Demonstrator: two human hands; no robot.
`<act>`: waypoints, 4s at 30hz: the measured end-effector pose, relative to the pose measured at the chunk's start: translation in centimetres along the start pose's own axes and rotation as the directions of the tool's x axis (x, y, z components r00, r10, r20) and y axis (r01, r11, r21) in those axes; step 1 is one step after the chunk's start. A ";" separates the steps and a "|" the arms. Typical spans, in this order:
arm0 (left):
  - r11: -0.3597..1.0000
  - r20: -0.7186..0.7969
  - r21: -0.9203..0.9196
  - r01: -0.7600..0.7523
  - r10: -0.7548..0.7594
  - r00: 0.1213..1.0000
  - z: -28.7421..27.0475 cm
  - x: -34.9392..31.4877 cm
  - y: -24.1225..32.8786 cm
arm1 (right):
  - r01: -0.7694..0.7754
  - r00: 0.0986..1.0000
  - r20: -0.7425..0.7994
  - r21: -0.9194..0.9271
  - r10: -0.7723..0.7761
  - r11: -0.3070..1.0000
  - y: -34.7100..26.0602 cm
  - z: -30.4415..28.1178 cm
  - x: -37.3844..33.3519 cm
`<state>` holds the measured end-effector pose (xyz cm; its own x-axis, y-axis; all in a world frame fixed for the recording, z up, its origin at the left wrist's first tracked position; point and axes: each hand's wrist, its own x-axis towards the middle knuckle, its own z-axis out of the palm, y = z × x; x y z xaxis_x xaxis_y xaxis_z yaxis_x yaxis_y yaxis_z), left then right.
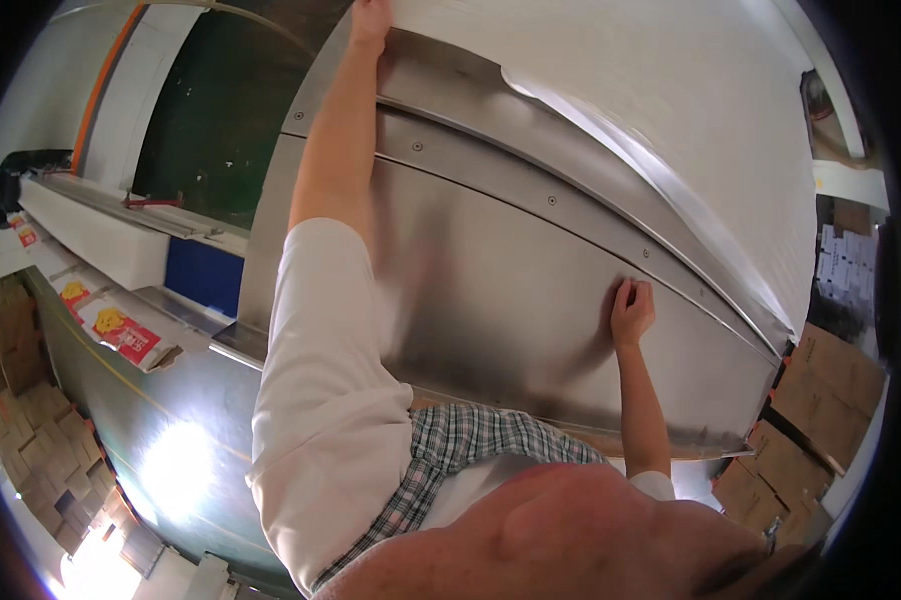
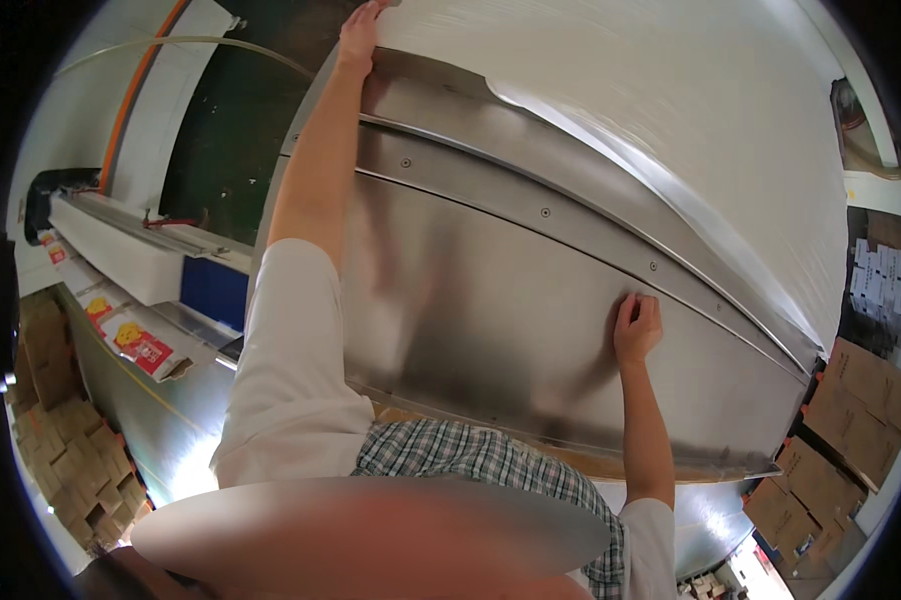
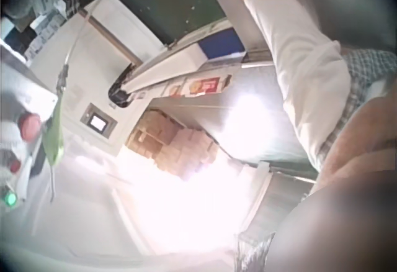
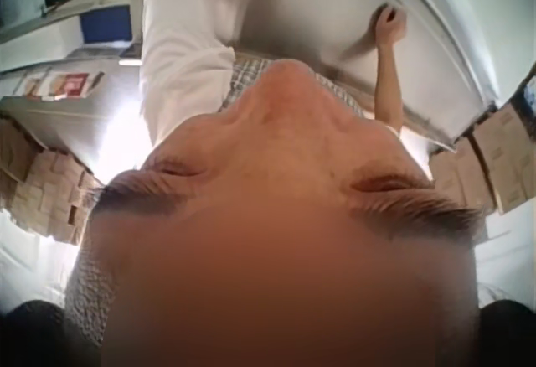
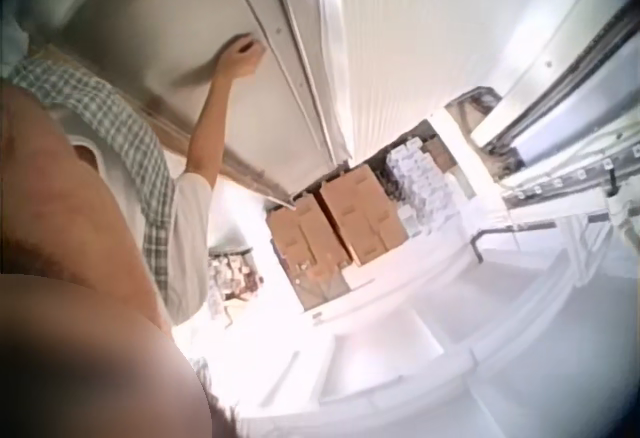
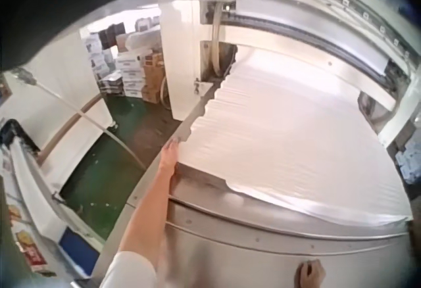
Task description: Aligning and stacking large stacks of white paper sheets on an industrial processing machine.
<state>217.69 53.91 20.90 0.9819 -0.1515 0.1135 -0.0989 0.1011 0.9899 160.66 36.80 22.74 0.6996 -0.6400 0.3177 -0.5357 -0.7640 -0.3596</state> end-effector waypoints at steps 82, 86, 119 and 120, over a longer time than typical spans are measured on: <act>0.086 0.856 0.462 -0.883 -0.306 0.418 13.5 -15.3 12.5 | -0.084 0.994 0.094 0.272 0.060 0.959 -2.2 -2.4 5.2; 0.161 0.820 0.558 -0.814 -0.255 0.512 10.6 -16.2 10.8 | 0.259 0.964 -0.061 0.445 -0.260 0.857 -10.5 1.3 13.8; -0.449 0.166 0.784 -0.429 -0.514 0.841 4.2 -18.3 14.0 | 0.271 0.517 0.729 -0.637 0.449 0.721 50.5 -31.1 19.0; -0.358 0.237 0.818 -0.451 -0.504 0.830 3.9 -18.2 14.4 | 0.272 0.523 0.683 -0.700 0.510 0.660 52.9 -32.2 18.4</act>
<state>197.74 54.33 33.41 0.8271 -0.4097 -0.3849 -0.5390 -0.7721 -0.3365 129.95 -17.97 37.79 0.4157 -0.6684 -0.6168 -0.4941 -0.7353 0.4638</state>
